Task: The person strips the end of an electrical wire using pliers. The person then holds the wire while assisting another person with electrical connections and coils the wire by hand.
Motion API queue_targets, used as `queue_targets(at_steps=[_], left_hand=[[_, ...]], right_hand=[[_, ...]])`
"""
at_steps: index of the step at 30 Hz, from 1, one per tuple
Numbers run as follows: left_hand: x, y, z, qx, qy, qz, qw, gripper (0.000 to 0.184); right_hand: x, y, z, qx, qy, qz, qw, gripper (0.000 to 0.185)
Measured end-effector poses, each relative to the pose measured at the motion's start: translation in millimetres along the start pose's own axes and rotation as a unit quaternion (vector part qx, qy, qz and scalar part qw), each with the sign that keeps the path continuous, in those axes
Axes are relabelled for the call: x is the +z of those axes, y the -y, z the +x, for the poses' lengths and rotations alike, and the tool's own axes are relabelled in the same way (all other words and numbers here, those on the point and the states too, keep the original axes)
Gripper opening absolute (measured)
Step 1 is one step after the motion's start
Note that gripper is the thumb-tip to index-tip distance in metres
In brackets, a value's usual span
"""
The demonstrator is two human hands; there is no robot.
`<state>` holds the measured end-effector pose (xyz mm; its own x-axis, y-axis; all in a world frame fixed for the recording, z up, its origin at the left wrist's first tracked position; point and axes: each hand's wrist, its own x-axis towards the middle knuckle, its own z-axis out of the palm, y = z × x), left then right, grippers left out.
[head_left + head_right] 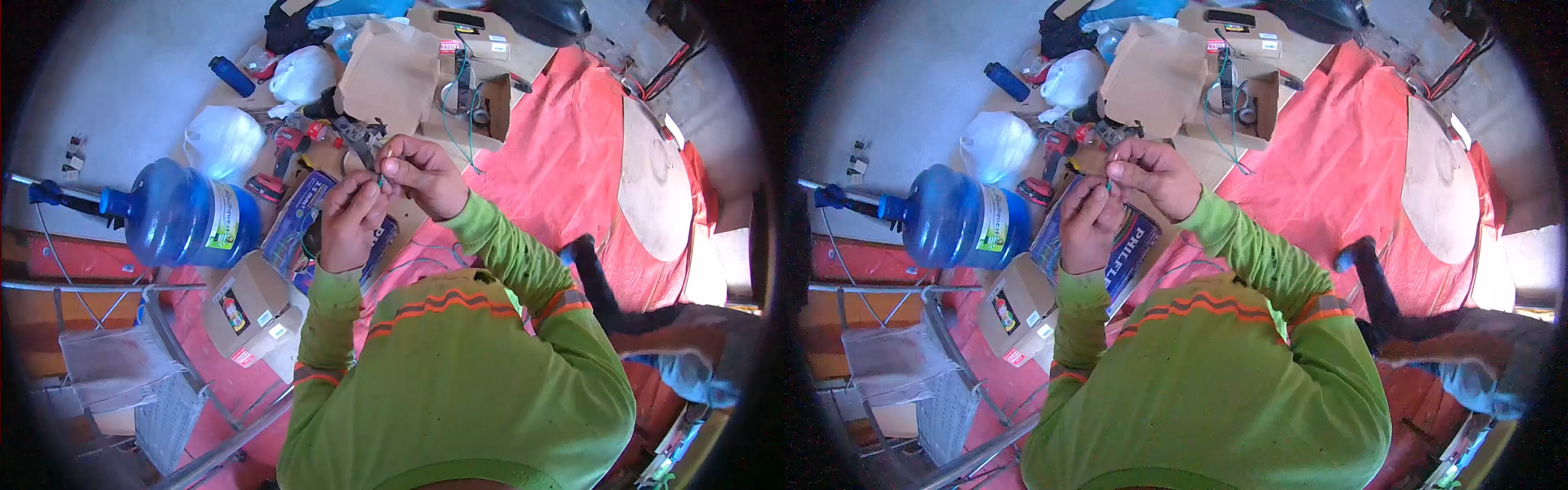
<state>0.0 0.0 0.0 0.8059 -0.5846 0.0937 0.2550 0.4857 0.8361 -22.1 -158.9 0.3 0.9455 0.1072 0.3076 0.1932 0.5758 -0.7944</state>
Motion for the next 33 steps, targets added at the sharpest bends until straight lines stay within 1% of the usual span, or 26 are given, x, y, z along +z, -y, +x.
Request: queue_targets(at_steps=[2,3,5,6,7,8,9,10,11,12,14,15,17,20,23,26,27,28,29,31,33], left_hand=[[1,2,-1,0.016,-0.005,-0.004,1.000,0.018],[-5,-4,2,0.019,-0.009,0.002,1.000,0.017],[-7,9,6,0.031,-0.017,-0.016,0.999,0.015],[-9,6,3,0.043,-0.038,0.097,0.994,0.014],[-12,5,0,0.056,-0.057,0.205,0.976,0.013],[-14,4,-1,0.070,-0.074,0.309,0.945,0.012],[-14,5,-2,0.080,-0.084,0.319,0.940,0.011],[-14,5,-5,0.090,-0.095,0.331,0.934,0.010],[-15,6,-10,0.097,-0.109,0.343,0.928,0.010],[-14,4,-14,0.082,-0.113,0.342,0.929,0.011],[-9,6,-17,0.117,-0.113,0.384,0.909,0.012],[-7,7,-18,0.135,-0.113,0.405,0.897,0.013],[-6,10,-19,0.138,-0.110,0.419,0.891,0.013],[-3,11,-16,0.132,-0.098,0.438,0.884,0.014],[-4,11,-14,0.139,-0.099,0.438,0.883,0.014],[-8,7,-17,0.146,-0.115,0.429,0.884,0.013],[-10,7,-17,0.146,-0.122,0.423,0.886,0.013],[-11,9,-16,0.161,-0.118,0.406,0.892,0.013],[-13,10,-14,0.137,-0.113,0.399,0.900,0.013],[-15,12,-9,0.090,-0.101,0.383,0.914,0.014],[-15,19,-1,0.100,-0.077,0.393,0.911,0.013]], right_hand=[[5,-9,-3,-0.010,-0.038,0.059,0.997,0.009],[10,-17,4,-0.019,-0.051,0.075,0.996,0.010],[6,-25,2,-0.021,-0.081,0.081,0.993,0.013],[5,-33,3,-0.025,-0.112,0.103,0.988,0.016],[0,-41,5,-0.028,-0.143,0.120,0.982,0.019],[-11,-50,7,-0.032,-0.172,0.134,0.975,0.023],[-39,-69,7,0.024,-0.198,-0.092,0.976,0.027],[-80,-98,4,0.078,-0.211,-0.312,0.923,0.031],[-111,-126,-4,0.128,-0.213,-0.513,0.821,0.036],[-131,-150,-14,0.163,-0.226,-0.586,0.761,0.041],[-156,-178,-23,0.222,-0.245,-0.715,0.616,0.051],[-154,-176,-19,0.232,-0.246,-0.708,0.620,0.053],[-148,-174,-9,0.253,-0.248,-0.695,0.626,0.058],[-152,-191,5,0.187,-0.232,-0.753,0.587,0.054],[-202,-248,22,0.232,-0.253,-0.763,0.548,0.054],[-203,-209,15,0.327,-0.288,-0.609,0.663,0.047],[-208,-194,-1,0.334,-0.264,-0.363,0.829,0.044],[-210,-182,-29,0.311,-0.221,-0.084,0.921,0.042],[-204,-173,-55,0.256,-0.162,0.204,0.931,0.039],[-147,-118,-82,0.207,-0.181,0.200,0.940,0.033],[-124,-95,-106,0.183,-0.137,0.287,0.930,0.032]])
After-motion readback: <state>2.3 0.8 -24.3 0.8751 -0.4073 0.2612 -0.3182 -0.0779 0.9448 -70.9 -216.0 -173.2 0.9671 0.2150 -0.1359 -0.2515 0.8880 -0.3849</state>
